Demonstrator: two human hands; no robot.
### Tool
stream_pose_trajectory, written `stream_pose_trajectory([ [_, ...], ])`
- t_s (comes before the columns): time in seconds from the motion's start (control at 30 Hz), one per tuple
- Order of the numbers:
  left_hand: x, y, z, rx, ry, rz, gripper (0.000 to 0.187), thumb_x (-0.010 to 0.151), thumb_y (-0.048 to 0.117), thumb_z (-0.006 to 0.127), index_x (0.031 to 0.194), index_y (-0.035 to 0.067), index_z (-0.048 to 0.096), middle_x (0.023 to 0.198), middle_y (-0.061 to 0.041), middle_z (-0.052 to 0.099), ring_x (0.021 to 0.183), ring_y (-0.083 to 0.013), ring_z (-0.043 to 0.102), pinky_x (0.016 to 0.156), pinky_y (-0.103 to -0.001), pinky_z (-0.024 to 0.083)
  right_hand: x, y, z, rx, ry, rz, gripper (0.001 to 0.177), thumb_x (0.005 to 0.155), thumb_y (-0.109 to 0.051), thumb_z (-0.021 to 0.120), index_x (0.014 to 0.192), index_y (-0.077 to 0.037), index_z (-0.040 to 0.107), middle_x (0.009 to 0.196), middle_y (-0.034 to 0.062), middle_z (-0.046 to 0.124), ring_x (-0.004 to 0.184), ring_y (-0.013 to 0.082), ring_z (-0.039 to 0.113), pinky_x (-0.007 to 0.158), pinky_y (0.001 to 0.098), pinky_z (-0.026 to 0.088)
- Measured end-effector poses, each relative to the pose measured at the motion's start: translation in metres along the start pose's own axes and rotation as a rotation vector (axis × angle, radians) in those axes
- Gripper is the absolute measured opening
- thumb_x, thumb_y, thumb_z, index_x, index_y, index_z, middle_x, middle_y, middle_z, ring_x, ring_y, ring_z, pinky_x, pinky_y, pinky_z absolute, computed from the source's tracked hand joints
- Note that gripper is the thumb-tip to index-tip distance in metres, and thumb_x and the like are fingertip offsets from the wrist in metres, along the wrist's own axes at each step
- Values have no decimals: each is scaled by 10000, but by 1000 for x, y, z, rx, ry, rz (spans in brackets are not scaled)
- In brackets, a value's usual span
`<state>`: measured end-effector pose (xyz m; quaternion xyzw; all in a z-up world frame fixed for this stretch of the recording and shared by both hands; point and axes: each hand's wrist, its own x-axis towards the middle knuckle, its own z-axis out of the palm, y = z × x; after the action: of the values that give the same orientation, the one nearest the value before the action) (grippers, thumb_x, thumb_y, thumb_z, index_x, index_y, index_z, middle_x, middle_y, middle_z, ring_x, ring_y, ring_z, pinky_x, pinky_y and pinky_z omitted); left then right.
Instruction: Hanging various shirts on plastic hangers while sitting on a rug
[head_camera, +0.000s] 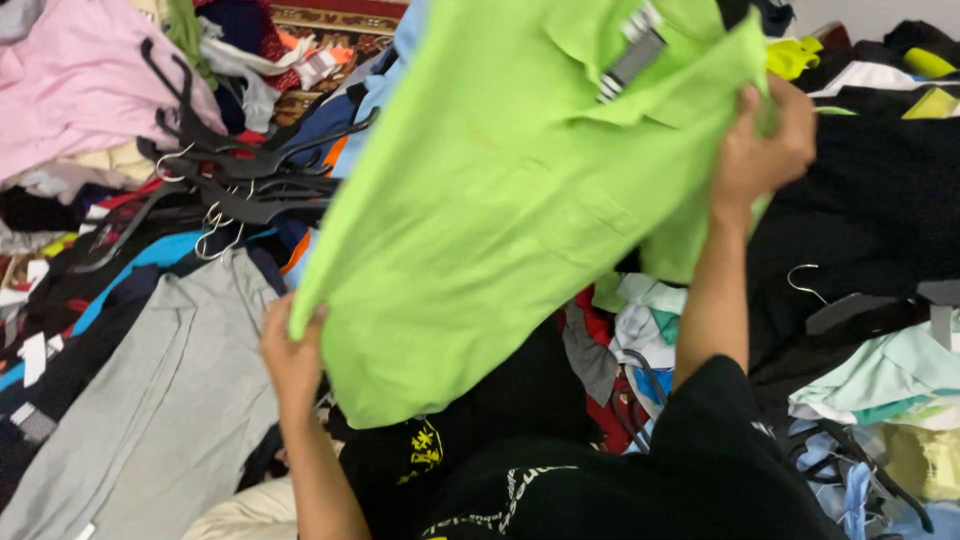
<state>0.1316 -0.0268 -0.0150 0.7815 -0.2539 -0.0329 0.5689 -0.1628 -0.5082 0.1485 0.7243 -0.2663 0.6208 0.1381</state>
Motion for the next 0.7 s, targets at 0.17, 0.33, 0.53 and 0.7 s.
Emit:
stream_pose_trajectory([
  [0.17,15,9,4,70,29,-32,344,947,63,699,1281,17,629,1229,-135,630,1173,-289,577,1005,-391,440,-17,11,90,34,-89,133,150,945,-173,791,1056,-75,764,1029,73,774,942,264,726,836,360,539],
  [0.33,19,-12,40,11,-123,104,629,909,-34,638,1505,33,449,1540,-175,495,1437,-321,454,1216,-434,329,-62,30,151,-179,-342,245,154,945,-359,779,1038,-243,736,916,-35,695,790,159,681,570,327,541],
  [0.53,11,-35,81,300,-285,124,463,966,79,605,1406,221,645,1386,-185,557,551,-250,522,856,-423,433,-97,36,153,-265,-384,137,197,942,-342,799,1011,-167,739,879,44,631,667,259,631,525,410,427],
  [0.7,6,-37,125,469,-66,346,477,902,69,709,1361,190,666,1614,-276,318,1490,-498,318,1161,-610,314,-119,-9,152,-410,-696,26,682,1095,-248,833,1626,-251,404,1673,74,193,1541,277,169,1229,596,256],
])
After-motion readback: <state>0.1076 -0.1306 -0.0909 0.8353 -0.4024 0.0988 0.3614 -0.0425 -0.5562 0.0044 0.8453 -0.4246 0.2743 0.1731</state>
